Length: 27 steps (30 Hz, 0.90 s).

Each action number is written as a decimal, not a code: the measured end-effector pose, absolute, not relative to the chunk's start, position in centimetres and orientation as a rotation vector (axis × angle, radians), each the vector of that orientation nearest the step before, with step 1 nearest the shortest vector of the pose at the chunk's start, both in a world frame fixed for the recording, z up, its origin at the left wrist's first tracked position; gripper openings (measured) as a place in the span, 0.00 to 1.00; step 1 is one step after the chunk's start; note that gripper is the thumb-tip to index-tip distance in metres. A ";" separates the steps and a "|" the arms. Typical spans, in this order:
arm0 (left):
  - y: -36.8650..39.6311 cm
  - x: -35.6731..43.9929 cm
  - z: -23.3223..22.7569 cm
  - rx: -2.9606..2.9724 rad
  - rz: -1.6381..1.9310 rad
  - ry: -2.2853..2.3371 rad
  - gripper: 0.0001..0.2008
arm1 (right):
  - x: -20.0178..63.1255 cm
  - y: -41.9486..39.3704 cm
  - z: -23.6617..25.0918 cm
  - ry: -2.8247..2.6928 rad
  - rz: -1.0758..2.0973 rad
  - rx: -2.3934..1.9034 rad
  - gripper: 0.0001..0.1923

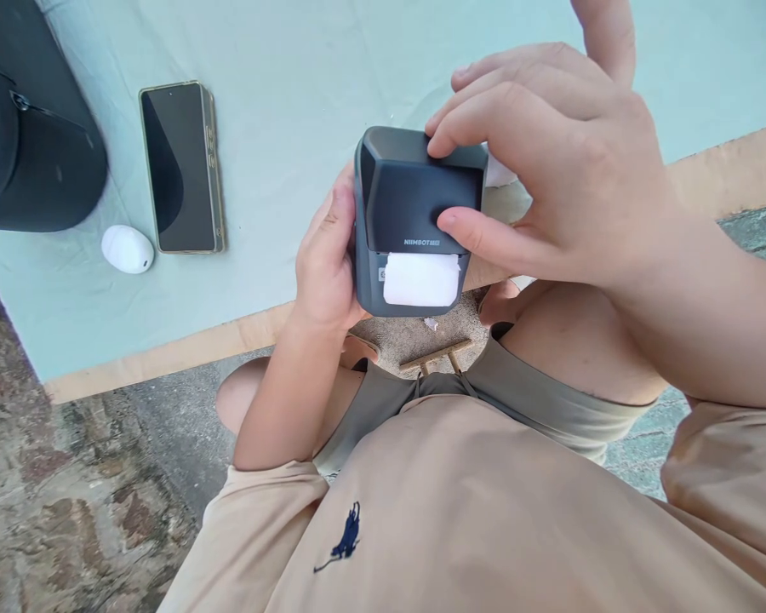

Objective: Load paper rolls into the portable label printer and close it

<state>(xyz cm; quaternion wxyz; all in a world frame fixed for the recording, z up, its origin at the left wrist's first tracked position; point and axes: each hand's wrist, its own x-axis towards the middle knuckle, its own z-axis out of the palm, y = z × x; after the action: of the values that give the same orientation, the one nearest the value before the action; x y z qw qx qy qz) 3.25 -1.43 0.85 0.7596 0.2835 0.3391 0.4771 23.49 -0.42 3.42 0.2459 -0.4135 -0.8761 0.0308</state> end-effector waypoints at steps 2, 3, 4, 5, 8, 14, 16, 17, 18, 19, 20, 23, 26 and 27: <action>-1.3 3.2 0.7 0.653 1.049 0.741 0.19 | 23.5 -0.4 3.5 -2.405 0.113 -1.144 0.22; -1.3 3.1 0.5 0.674 1.049 0.737 0.19 | 23.6 -0.3 3.5 -2.409 0.129 -1.159 0.22; -1.2 3.0 0.3 0.704 1.048 0.726 0.18 | 23.6 -0.3 3.6 -2.408 0.145 -1.172 0.23; -1.1 2.9 0.1 0.740 1.041 0.719 0.18 | 23.6 -0.3 3.6 -2.402 0.158 -1.181 0.23; -0.9 2.7 -0.4 0.833 1.015 0.734 0.18 | 23.6 -0.5 3.6 -2.391 0.178 -1.165 0.23; -0.7 2.6 -0.4 0.819 1.002 0.785 0.16 | 23.8 -0.8 3.6 -2.409 0.200 -1.174 0.25; -0.6 2.6 -0.5 0.820 0.997 0.787 0.15 | 23.9 -0.9 3.6 -2.409 0.219 -1.170 0.27; -0.6 2.6 -0.6 0.819 0.999 0.790 0.14 | 23.9 -0.9 3.5 -2.409 0.229 -1.171 0.28; -0.6 2.6 -0.6 0.817 1.004 0.795 0.14 | 23.9 -1.0 3.5 -2.408 0.236 -1.175 0.30; -0.6 2.7 -0.7 0.813 1.007 0.799 0.14 | 23.9 -1.0 3.4 -2.410 0.244 -1.186 0.31; -0.7 2.7 -0.6 0.805 1.010 0.798 0.14 | 23.9 -1.0 3.4 -2.417 0.248 -1.196 0.32; -0.7 2.9 -0.3 0.769 1.021 0.775 0.13 | 23.9 -1.0 3.6 -2.411 0.152 -1.138 0.32; -0.7 3.2 0.3 0.729 1.030 0.750 0.15 | 23.9 -1.1 4.1 -2.355 0.001 -1.103 0.28; -0.7 3.2 0.5 0.722 1.020 0.748 0.16 | 23.9 -1.1 4.2 -2.314 0.023 -1.151 0.26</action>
<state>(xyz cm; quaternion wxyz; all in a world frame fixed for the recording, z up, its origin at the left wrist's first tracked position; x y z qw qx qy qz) 3.22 -0.73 0.45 0.7464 0.3299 0.3418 0.4661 23.90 -1.08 4.22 0.2751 -0.4282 -0.8607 0.0087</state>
